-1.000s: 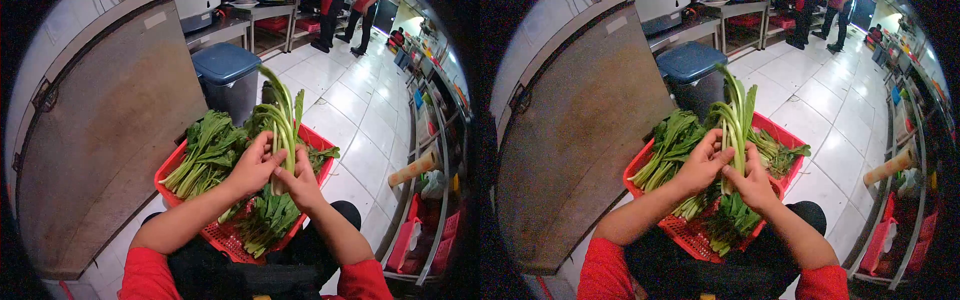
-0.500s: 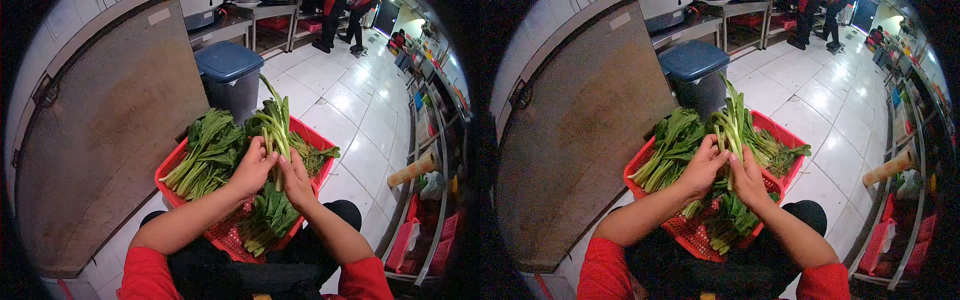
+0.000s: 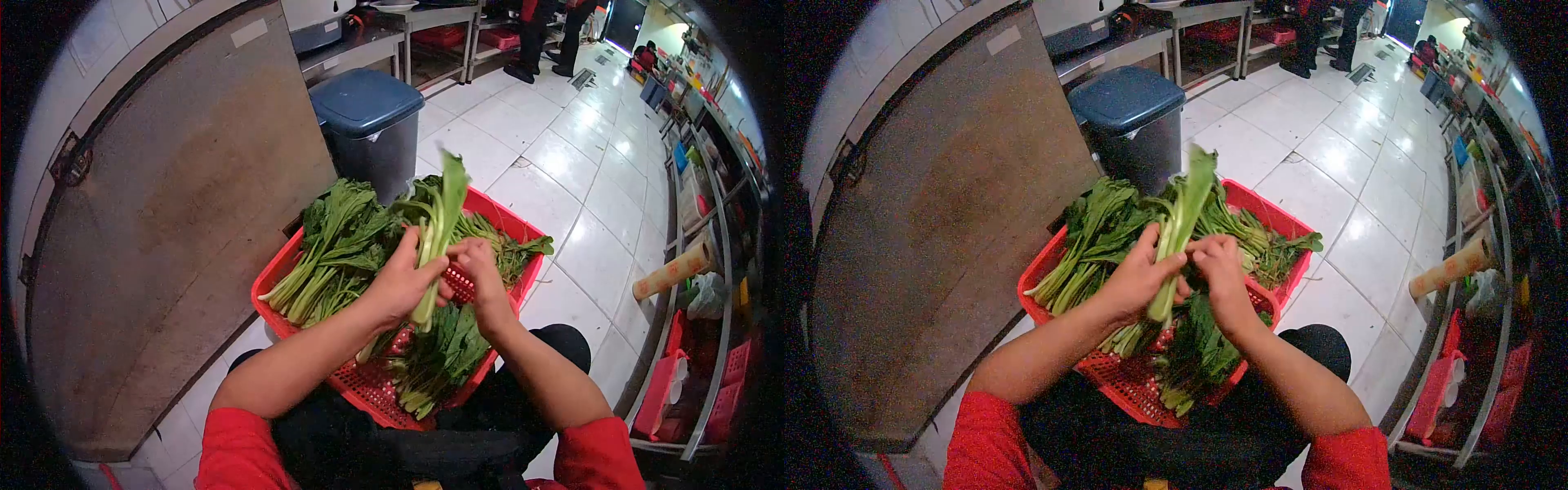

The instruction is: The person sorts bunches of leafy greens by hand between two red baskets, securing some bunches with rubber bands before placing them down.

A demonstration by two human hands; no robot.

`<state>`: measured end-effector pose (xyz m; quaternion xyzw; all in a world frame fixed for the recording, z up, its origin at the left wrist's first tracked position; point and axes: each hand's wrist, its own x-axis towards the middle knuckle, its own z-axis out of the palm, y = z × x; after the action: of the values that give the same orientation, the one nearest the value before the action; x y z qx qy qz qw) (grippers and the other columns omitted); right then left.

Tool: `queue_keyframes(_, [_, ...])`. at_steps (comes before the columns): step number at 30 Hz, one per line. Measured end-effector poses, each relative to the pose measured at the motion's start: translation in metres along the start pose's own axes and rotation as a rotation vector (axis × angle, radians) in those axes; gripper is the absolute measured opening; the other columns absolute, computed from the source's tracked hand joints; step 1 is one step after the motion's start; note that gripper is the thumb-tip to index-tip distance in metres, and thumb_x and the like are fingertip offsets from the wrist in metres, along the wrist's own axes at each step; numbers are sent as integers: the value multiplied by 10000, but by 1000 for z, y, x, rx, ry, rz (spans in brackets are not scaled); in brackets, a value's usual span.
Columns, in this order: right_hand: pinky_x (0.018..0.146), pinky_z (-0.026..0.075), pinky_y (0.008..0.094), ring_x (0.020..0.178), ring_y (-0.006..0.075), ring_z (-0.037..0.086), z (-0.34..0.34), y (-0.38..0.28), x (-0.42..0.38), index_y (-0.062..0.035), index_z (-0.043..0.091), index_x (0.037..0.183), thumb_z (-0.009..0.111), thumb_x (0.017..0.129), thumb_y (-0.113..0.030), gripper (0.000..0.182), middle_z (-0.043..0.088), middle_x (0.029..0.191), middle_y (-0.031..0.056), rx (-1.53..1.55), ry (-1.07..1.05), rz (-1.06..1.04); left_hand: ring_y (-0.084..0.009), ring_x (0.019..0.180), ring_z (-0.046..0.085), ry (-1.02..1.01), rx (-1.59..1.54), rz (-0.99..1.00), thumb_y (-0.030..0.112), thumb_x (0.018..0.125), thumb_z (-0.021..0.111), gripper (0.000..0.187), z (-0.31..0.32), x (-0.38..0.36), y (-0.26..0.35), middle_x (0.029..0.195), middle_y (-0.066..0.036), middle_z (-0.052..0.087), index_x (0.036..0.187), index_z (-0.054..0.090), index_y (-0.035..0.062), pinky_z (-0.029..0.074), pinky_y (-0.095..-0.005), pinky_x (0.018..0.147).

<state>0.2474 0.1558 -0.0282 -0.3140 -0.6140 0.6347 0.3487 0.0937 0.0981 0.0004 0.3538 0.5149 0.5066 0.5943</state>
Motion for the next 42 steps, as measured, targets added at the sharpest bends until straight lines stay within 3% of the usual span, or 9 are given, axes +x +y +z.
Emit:
queue_keyframes(4, [945, 451, 398, 992, 180, 585, -9, -13, 8, -99, 581, 1220, 517, 945, -574, 552, 642, 1036, 53, 402, -36, 268, -157, 831, 663, -138, 379, 106, 120, 984, 565, 472, -1, -4, -15, 1030, -92, 641, 1396, 336, 97, 547, -317, 671])
queue_keyframes(6, [777, 496, 333, 854, 190, 632, -13, -31, 6, -48, 627, 1150, 532, 933, -600, 600, 659, 968, 55, 571, 79, 324, -205, 862, 669, -124, 649, 239, 111, 952, 585, 516, -1, -9, -20, 1063, -122, 645, 1407, 342, 102, 549, -350, 694])
queue_keyframes(9, [843, 541, 371, 948, 200, 653, -38, -18, 19, -34, 570, 1255, 653, 894, -536, 623, 670, 1082, 77, 679, 128, 197, -337, 909, 664, -44, 1242, 580, 104, 840, 652, 733, -3, -13, -20, 1100, -155, 640, 1489, 317, 162, 550, -430, 713])
queue_keyframes(12, [900, 553, 393, 1010, 189, 649, -53, -27, 22, -40, 533, 1310, 724, 872, -454, 632, 655, 1166, 89, 777, 136, 69, -319, 858, 671, -129, 1491, 563, 165, 804, 709, 838, -3, -16, -3, 1032, -101, 622, 1529, 292, 208, 554, -451, 649])
queue_keyframes(14, [934, 519, 410, 992, 189, 645, -60, -24, 24, -60, 554, 1299, 657, 912, -497, 592, 603, 1323, 113, 710, 76, -51, -325, 830, 654, -102, 1488, 583, 131, 800, 686, 873, -1, -17, 0, 961, -100, 587, 1548, 259, 271, 544, -438, 646])
queue_keyframes(19, [884, 531, 386, 939, 194, 647, -60, -24, 25, -21, 623, 1119, 712, 896, -315, 380, 674, 982, 81, 655, 246, -69, -363, 857, 658, -60, 1389, 534, 140, 801, 689, 887, -2, -15, 1, 1025, -126, 636, 1550, 229, 261, 544, -476, 662])
queue_keyframes(28, [812, 575, 408, 866, 247, 676, -93, -18, 39, -6, 619, 1118, 715, 880, -307, 396, 686, 968, 147, 684, 201, -54, -435, 796, 644, -29, 1194, 488, 254, 873, 663, 548, -17, -11, -42, 894, -201, 660, 1344, 402, 152, 503, -532, 668])
queue_keyframes(34, [863, 550, 379, 998, 197, 646, -104, -8, 45, -119, 507, 1360, 719, 886, -200, 525, 640, 1151, 69, 689, 269, -61, -442, 747, 635, -89, 1136, 257, 324, 914, 642, 360, -23, -7, -76, 769, -199, 643, 1104, 455, 82, 487, -527, 640])
queue_keyframes(42, [978, 503, 404, 1131, 231, 599, -47, 3, 52, -132, 368, 1488, 681, 909, -192, 661, 566, 1290, 102, 553, 265, -21, -490, 849, 617, -245, 1135, 181, 309, 924, 616, 390, -79, -25, -84, 875, -275, 644, 1136, 433, 37, 479, -559, 737])
